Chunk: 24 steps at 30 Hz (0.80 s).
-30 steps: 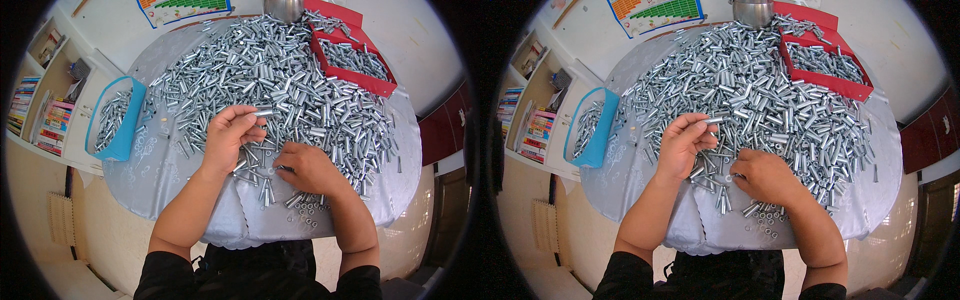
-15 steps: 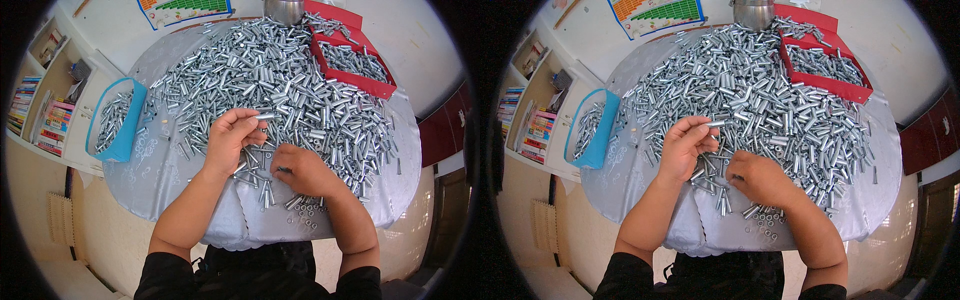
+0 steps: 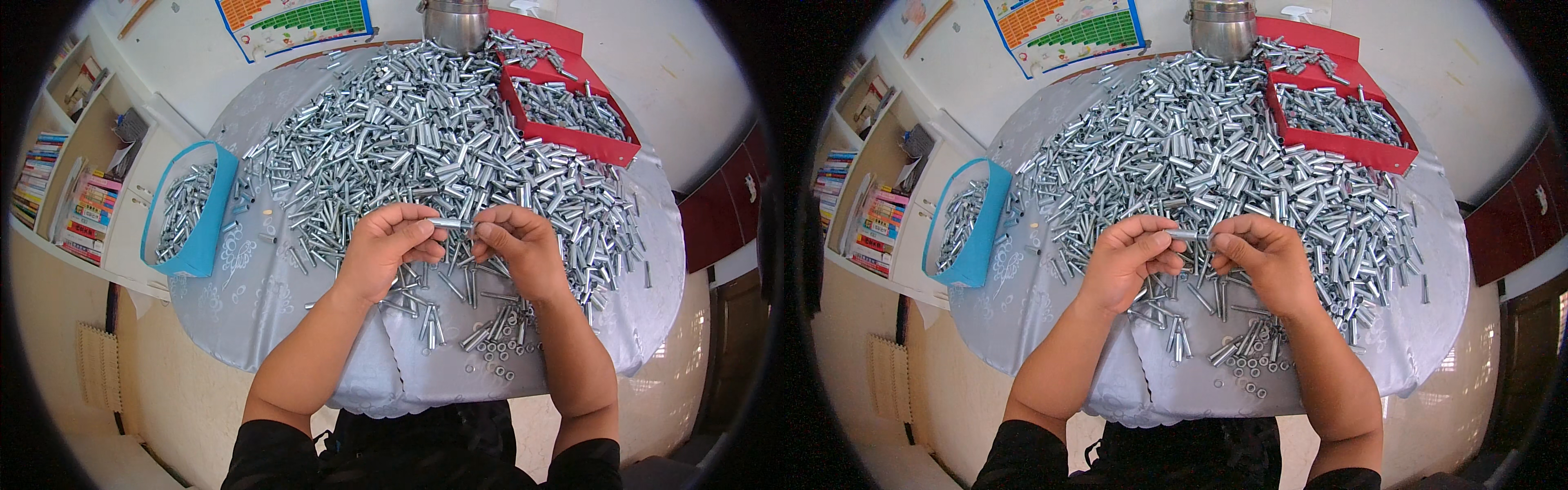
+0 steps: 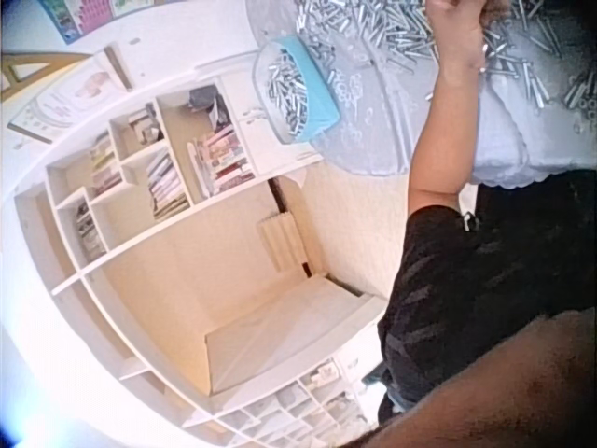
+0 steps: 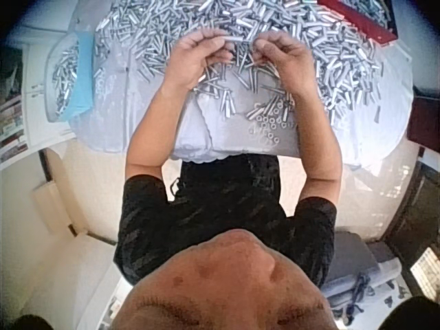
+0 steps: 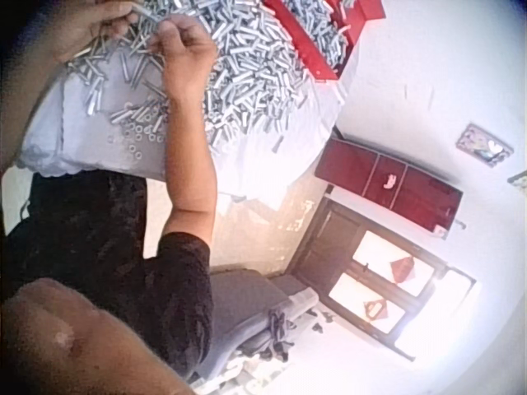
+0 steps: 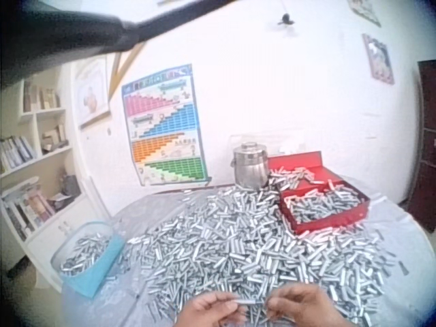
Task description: The person repeatedly picks up a metal bolt and a small washer from a large pile on a table, places the washer onto the bolt, and sets the assembled pair down. The hands work continuously over a table covered with fasteners, with a blue bin and a red box visible nearby.
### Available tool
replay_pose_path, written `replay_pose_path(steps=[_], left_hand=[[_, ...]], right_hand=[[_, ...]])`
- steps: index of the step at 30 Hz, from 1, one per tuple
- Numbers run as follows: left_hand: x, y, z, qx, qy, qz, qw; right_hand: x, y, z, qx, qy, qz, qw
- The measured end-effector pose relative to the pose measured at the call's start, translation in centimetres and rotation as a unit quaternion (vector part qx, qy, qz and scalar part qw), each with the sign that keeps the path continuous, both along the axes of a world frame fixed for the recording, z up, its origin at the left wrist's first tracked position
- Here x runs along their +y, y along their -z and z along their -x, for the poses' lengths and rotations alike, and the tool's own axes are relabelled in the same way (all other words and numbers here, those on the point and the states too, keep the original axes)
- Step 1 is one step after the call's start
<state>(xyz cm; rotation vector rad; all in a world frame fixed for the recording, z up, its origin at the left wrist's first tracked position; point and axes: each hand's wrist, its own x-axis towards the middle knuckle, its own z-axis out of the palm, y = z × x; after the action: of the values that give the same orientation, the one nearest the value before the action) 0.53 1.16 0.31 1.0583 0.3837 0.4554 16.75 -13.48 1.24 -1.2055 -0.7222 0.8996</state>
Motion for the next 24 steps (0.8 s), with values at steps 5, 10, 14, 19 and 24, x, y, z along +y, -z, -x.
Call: replay_pose_path(steps=[5,10,14,19,24], left_hand=[[0.0,-0.1,0.1,0.005,0.014,-0.004,1.0],[-0.1,0.0,0.0,0.006,0.018,0.007,1.0],[0.0,0.1,0.0,0.011,0.018,0.018,1.0],[0.2,0.3,0.1,0.005,0.021,0.041,0.999],[0.2,0.2,0.0,-0.003,0.025,0.061,0.998]], right_hand=[[0.0,0.0,0.2,0.004,-0.007,0.002,1.0],[0.1,0.2,0.2,0.01,-0.008,0.0,1.0],[0.2,0.1,0.5,-0.012,0.006,0.004,1.0],[0.1,-0.3,0.7,-0.032,0.014,0.009,0.999],[-0.1,-0.1,1.0,-0.083,0.034,0.002,0.996]])
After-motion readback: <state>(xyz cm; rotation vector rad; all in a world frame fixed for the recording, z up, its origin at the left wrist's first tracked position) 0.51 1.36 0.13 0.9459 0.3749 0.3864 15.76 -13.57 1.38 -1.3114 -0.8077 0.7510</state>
